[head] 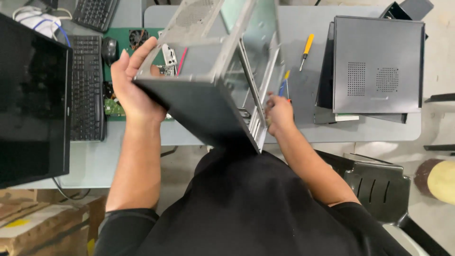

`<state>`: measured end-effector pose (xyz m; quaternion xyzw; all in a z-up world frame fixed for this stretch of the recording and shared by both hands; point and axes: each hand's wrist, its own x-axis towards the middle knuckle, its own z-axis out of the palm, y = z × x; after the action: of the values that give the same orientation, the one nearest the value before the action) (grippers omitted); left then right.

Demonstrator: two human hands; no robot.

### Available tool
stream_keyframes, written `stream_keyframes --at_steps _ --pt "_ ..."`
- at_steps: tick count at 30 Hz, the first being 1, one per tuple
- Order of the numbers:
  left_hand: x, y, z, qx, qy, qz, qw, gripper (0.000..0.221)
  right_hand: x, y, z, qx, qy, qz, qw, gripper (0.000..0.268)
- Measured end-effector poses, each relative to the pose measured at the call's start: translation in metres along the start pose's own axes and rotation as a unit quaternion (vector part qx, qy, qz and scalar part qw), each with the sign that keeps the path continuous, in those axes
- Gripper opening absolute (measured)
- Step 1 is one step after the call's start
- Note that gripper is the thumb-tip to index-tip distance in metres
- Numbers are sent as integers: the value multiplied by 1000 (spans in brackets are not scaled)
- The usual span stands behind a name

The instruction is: Disassembling a computer case by removing internal brackets and cleaning components with a brush and screwdriver.

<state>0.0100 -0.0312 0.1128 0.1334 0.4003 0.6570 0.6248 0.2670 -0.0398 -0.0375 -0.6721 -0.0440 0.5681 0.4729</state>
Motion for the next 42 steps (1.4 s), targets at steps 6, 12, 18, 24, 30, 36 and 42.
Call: stream_keyframes --at_steps 6,12,18,24,30,36,42 --pt "29 -3 23 120 54 5 991 29 17 41 -5 -16 4 152 988 11" --pt "45 -20 34 235 -108 56 964 21 7 40 -13 19 -60 246 967 27" --pt "76 -26 54 368 -157 79 913 23 34 77 -25 62 -123 293 946 13" --pt "128 -30 52 474 -126 127 862 23 15 84 -22 150 -120 326 926 23" --pt "125 -8 47 514 -44 -23 856 36 -26 62 -28 287 -39 282 915 11" --pt "164 -29 -16 366 1 -77 927 35 -55 40 -45 86 -125 200 968 17" --pt "152 -21 -22 340 27 -95 935 31 -26 25 -50 -389 -35 -30 920 21"
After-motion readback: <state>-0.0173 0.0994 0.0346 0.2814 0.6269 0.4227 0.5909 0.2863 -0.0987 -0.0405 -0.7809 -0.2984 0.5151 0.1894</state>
